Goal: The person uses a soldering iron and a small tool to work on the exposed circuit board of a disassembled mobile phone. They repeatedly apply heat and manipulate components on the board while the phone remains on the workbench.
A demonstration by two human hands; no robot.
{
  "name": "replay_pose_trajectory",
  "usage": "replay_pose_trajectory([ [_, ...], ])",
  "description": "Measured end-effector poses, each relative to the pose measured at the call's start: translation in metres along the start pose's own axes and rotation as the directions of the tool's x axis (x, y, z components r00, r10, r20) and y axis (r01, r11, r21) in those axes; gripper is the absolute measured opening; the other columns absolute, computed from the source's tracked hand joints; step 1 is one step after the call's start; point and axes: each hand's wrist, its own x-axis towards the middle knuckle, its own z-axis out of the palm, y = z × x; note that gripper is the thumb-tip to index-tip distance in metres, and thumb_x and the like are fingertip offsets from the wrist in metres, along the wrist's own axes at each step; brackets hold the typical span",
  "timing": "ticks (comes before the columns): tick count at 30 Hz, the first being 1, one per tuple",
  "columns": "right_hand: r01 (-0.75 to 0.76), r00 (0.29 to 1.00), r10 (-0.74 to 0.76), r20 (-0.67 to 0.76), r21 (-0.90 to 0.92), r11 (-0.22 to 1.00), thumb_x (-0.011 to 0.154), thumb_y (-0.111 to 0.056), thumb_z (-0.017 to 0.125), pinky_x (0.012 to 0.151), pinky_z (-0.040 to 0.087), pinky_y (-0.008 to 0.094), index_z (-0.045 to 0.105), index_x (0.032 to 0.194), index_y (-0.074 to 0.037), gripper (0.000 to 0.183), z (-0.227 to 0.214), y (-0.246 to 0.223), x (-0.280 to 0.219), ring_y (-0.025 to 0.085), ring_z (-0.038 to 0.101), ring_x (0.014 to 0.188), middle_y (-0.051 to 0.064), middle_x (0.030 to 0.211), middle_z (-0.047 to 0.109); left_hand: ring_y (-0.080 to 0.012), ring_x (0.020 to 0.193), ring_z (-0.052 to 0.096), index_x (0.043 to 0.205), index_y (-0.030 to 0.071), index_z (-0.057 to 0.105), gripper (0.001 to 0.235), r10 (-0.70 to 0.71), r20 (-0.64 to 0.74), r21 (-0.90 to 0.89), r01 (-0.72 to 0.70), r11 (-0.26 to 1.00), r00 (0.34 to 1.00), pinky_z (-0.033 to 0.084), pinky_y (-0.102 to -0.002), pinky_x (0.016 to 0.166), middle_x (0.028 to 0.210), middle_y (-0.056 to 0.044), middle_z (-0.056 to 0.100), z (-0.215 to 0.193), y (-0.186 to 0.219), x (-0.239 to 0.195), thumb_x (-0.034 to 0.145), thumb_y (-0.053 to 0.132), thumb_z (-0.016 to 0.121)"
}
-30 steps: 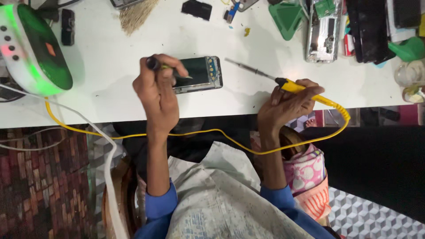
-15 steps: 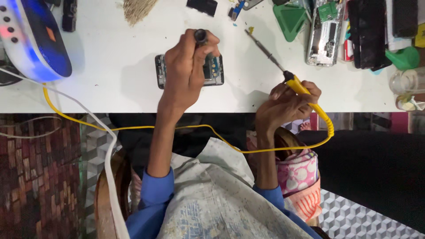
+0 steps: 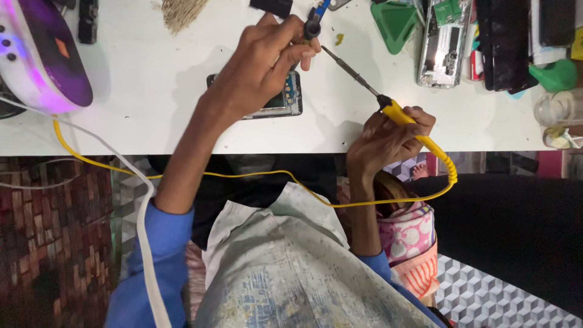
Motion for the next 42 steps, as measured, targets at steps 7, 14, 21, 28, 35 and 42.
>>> replay_pose_trajectory([
  [7,0.034,0.979,-0.028,-0.203,0.025,0.999,0.109,-0.051,0.05,0.036,0.028,0.023,0.045,0.093,-0.007,0.047,0.001,0.001,-0.004,0.008,0.034,0.044,0.003,0.074,0.041,-0.0113,0.066,0.064,0.101,-0.003,0.067,0.016,-0.043,-0.021,-0.147,0.039,0.988,0.999,0.05,-0.029,0.065,0.095,-0.007,0.076,-0.005,-0.01,-0.004,0.111,0.01,0.068],
  [14,-0.049,0.972,0.045,-0.231,-0.014,0.999,0.107,-0.05,0.052,0.036,0.027,0.026,0.041,0.087,-0.009,0.046,-0.002,-0.003,-0.01,0.011,0.038,0.047,0.003,0.074,0.041,-0.0096,0.057,0.054,0.104,0.0,0.076,0.011,-0.004,-0.039,-0.064,0.002,0.998,0.999,0.041,-0.027,0.055,0.094,-0.008,0.078,-0.008,-0.01,-0.015,0.109,0.01,0.076],
  [21,0.005,0.958,-0.002,-0.288,0.011,1.0,0.111,-0.045,0.054,0.046,0.03,0.023,0.041,0.087,-0.01,0.044,0.0,-0.001,-0.002,0.01,0.035,0.05,0.001,0.073,0.039,-0.009,0.054,0.048,0.104,0.004,0.079,0.009,0.03,-0.045,-0.094,-0.034,0.995,0.999,0.036,-0.028,0.053,0.095,-0.007,0.078,-0.01,-0.012,-0.01,0.108,0.012,0.079],
  [28,-0.055,0.937,0.061,-0.344,0.027,0.998,0.108,-0.036,0.056,0.056,0.041,0.025,0.041,0.087,-0.012,0.036,-0.002,0.0,-0.002,0.012,0.041,0.057,0.002,0.074,0.043,-0.0096,0.052,0.046,0.103,0.005,0.082,0.01,0.074,-0.046,-0.054,-0.076,0.996,0.996,0.034,-0.029,0.052,0.082,-0.008,0.074,-0.011,-0.017,-0.014,0.105,0.014,0.084],
  [35,-0.033,0.946,0.004,-0.323,-0.083,0.996,0.107,-0.041,0.059,0.053,0.04,0.022,0.041,0.082,-0.01,0.043,-0.006,0.006,-0.006,0.011,0.043,0.06,0.002,0.074,0.043,-0.0081,0.051,0.043,0.109,0.005,0.082,0.011,0.018,-0.082,-0.042,-0.022,0.999,0.996,0.034,-0.028,0.053,0.078,-0.007,0.072,-0.013,-0.016,-0.017,0.103,0.012,0.088],
  [42,0.012,0.964,-0.038,-0.263,-0.097,0.995,0.108,-0.038,0.058,0.057,0.043,0.024,0.042,0.083,-0.01,0.041,-0.008,0.011,-0.003,0.011,0.043,0.061,0.002,0.074,0.044,-0.0056,0.052,0.041,0.11,0.007,0.083,0.009,-0.006,-0.055,-0.06,0.002,0.998,0.998,0.033,-0.026,0.054,0.09,-0.005,0.078,-0.013,-0.015,-0.016,0.101,0.006,0.084],
])
